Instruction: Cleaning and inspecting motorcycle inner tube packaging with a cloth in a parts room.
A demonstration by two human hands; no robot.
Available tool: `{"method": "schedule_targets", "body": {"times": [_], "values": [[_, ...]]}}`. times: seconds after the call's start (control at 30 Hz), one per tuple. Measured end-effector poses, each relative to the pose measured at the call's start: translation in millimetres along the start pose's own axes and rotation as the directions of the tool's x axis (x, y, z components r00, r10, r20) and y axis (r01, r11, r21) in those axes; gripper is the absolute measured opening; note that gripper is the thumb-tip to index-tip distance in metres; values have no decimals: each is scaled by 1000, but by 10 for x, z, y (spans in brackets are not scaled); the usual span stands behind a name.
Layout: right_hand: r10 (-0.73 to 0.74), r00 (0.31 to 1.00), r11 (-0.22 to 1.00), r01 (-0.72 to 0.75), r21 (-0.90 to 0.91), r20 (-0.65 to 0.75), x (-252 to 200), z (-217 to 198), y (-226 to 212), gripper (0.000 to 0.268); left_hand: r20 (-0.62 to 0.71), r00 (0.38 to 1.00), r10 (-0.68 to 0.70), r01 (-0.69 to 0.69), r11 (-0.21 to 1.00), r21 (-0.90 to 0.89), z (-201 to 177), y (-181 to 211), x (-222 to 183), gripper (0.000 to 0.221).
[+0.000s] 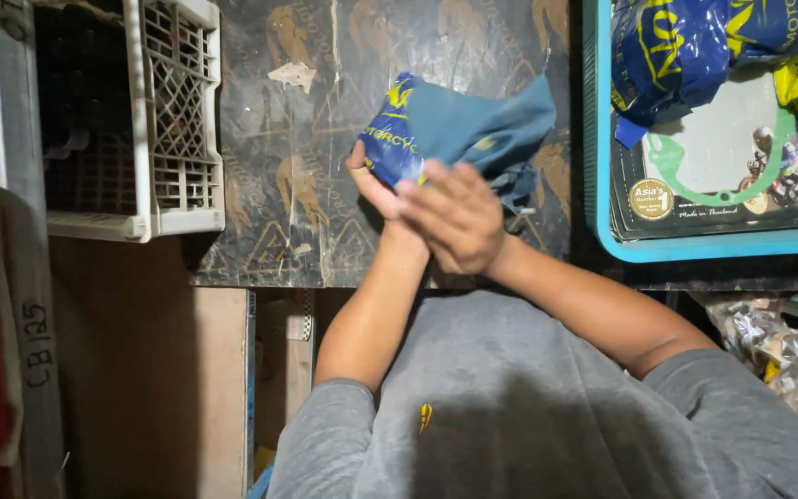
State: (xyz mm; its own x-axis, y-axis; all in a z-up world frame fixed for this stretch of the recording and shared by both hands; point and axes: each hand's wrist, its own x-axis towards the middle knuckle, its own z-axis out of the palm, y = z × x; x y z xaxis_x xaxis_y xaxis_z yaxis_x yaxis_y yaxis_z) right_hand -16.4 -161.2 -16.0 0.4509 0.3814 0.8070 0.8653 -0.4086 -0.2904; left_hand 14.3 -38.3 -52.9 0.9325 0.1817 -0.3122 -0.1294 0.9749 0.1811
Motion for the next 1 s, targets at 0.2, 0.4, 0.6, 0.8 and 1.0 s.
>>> {"method": "schedule_targets", "body": {"times": [0.2, 0.4, 0.6, 0.8, 1.0], "values": [[150, 979, 965, -114, 238, -139, 124, -34, 423, 46, -80, 993, -87, 76, 988, -135, 337, 43, -192, 54], [573, 820, 732, -520, 439, 16, 473, -327, 391, 35, 246, 953, -178, 196, 979, -49, 424, 122, -305, 75], [641, 753, 672, -645, 363, 150, 346, -434, 516, 37, 348, 902, -255, 281, 959, -26, 552, 180, -284, 81], [596, 647, 276, -722, 635, 476, 148, -497, 548, 84, 79, 969, -235, 222, 964, 146, 544, 326, -148, 63], [709, 448, 149, -850, 504, 545, 344, -318, 355, 37, -68, 992, 104, -32, 742, 670, 720, 492, -227, 58]]}}
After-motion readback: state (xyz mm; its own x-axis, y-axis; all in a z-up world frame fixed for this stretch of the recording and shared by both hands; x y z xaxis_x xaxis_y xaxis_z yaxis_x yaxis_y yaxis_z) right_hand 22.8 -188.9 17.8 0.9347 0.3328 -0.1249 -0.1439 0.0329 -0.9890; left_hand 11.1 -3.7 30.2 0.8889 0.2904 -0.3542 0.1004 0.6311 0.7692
